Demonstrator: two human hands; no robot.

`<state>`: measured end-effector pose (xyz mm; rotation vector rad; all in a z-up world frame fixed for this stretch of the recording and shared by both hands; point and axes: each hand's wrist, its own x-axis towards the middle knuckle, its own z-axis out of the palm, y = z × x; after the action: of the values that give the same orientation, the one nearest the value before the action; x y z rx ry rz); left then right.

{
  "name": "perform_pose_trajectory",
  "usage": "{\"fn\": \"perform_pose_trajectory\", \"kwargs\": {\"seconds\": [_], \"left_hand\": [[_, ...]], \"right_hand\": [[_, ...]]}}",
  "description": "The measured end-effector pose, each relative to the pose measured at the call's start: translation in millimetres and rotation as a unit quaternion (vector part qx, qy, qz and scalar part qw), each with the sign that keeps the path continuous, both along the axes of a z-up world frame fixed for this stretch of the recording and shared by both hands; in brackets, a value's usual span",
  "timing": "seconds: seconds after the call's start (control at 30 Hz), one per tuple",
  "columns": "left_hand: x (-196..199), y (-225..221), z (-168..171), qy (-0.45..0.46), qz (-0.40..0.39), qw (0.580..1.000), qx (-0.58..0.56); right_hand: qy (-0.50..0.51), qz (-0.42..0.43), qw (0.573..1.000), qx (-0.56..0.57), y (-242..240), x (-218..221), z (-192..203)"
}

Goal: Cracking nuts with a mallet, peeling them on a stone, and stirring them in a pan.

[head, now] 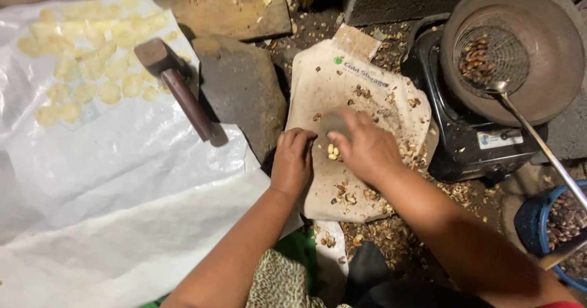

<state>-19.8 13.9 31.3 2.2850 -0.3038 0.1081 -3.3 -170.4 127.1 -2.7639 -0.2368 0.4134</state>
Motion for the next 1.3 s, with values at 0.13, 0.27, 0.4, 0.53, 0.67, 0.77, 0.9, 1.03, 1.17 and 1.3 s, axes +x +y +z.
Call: {"fn": "perform_pose_trajectory", "kwargs": {"seconds": [0.13,0.27,0.4,0.53,0.67,0.77,0.9,1.03,1.17,1.3], "left_hand": [[-4.8,0.3,-1.9,-0.023,-0.010,1.000,-0.006],[0.8,-6.0,-2.4,-0.033,-0.010,0.999,-0.007],[-3.6,-7.5,2.6,-0.022,-0.016,1.000,-0.015],[-2.8,-10.4,2.1,-0.040,-0.010,0.999,-0.012],[-3.1,-12.5,-5.9,-0.051,-0.010,0.999,0.001],[-1.3,-12.3,-11.4,-0.064,-0.003,0.998,0.000],[-1.4,-13.1,-7.1,-0.063,0.009,0.998,-0.004],[2.5,-15.0,-5.9,-0.067,0.026,0.997,-0.039],[11.3,-12.1,-14.0,-0.015,0.044,0.997,-0.067],[18.2,-10.9,-11.8,0.044,0.039,0.998,-0.033]], "right_hand": [[0.095,-0.068,0.993,0.018,-6.6,11.9,-15.1],[0.129,-0.066,0.989,0.007,-3.6,29.8,-9.5],[0.140,-0.065,0.988,-0.011,-2.3,22.7,3.0],[0.119,-0.070,0.990,0.021,-3.2,16.1,8.7],[0.095,-0.084,0.991,0.050,3.6,0.5,41.4],[0.036,-0.089,0.994,0.059,4.1,-1.0,35.9],[0.089,-0.067,0.994,0.017,-2.0,6.8,6.8],[-0.007,0.005,0.999,-0.042,4.4,8.1,-5.3],[-0.292,0.111,0.929,-0.198,2.9,-7.5,-63.9],[-0.217,0.104,0.968,-0.076,-11.3,-32.0,-7.6]]}}
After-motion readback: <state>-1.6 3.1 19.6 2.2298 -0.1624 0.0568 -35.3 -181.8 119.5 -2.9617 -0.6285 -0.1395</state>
